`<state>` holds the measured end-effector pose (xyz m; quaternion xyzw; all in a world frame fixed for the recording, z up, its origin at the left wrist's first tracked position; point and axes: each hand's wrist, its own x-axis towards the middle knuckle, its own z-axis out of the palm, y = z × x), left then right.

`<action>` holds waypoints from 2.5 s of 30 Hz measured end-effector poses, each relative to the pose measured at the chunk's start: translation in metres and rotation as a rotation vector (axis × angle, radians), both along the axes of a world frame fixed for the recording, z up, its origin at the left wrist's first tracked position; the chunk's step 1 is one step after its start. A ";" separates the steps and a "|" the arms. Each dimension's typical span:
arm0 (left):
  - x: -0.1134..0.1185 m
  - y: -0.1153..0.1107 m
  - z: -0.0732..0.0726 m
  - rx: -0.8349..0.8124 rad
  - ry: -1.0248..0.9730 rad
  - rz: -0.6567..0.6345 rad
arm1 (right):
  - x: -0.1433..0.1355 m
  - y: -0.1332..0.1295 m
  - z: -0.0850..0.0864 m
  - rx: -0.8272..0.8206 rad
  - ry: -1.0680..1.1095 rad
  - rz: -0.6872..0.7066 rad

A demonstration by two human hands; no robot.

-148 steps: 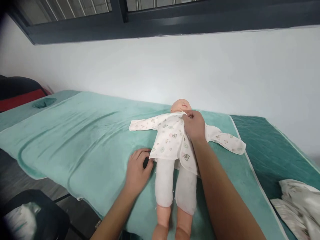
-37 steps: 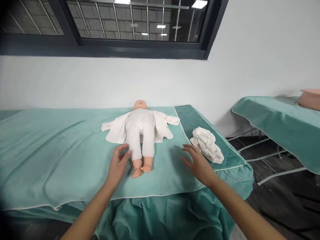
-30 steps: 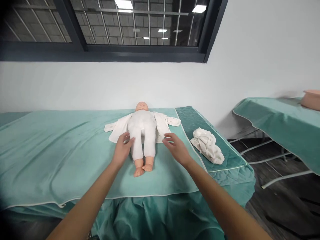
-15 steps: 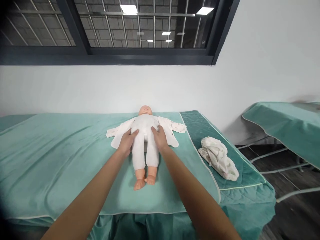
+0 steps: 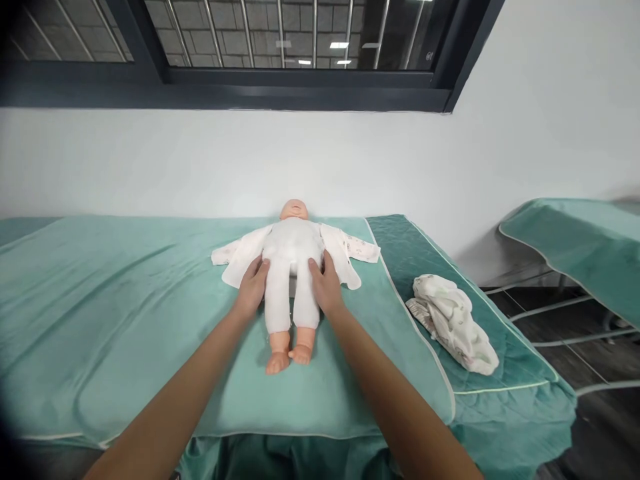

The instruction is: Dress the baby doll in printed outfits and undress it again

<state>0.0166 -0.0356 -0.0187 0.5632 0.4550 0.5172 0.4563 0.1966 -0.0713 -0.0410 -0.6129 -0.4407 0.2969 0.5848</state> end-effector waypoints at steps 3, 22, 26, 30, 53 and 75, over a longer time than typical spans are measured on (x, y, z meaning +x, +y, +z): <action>-0.010 -0.014 -0.004 -0.037 0.076 0.014 | -0.004 -0.022 -0.005 0.069 -0.025 0.044; -0.119 0.096 -0.008 0.115 0.981 0.294 | 0.148 0.029 0.003 -0.155 -0.508 -0.488; -0.116 0.107 -0.007 0.098 1.082 0.317 | 0.171 0.052 -0.015 -0.236 -0.556 -0.413; -0.117 0.114 -0.012 0.163 1.004 0.425 | 0.184 0.052 -0.023 -0.249 -0.629 -0.307; -0.118 0.120 -0.017 0.116 1.128 0.457 | 0.201 0.073 -0.002 0.143 -0.792 -0.409; -0.120 0.120 -0.012 0.132 0.947 0.507 | 0.211 0.069 -0.011 -0.275 -0.532 -0.351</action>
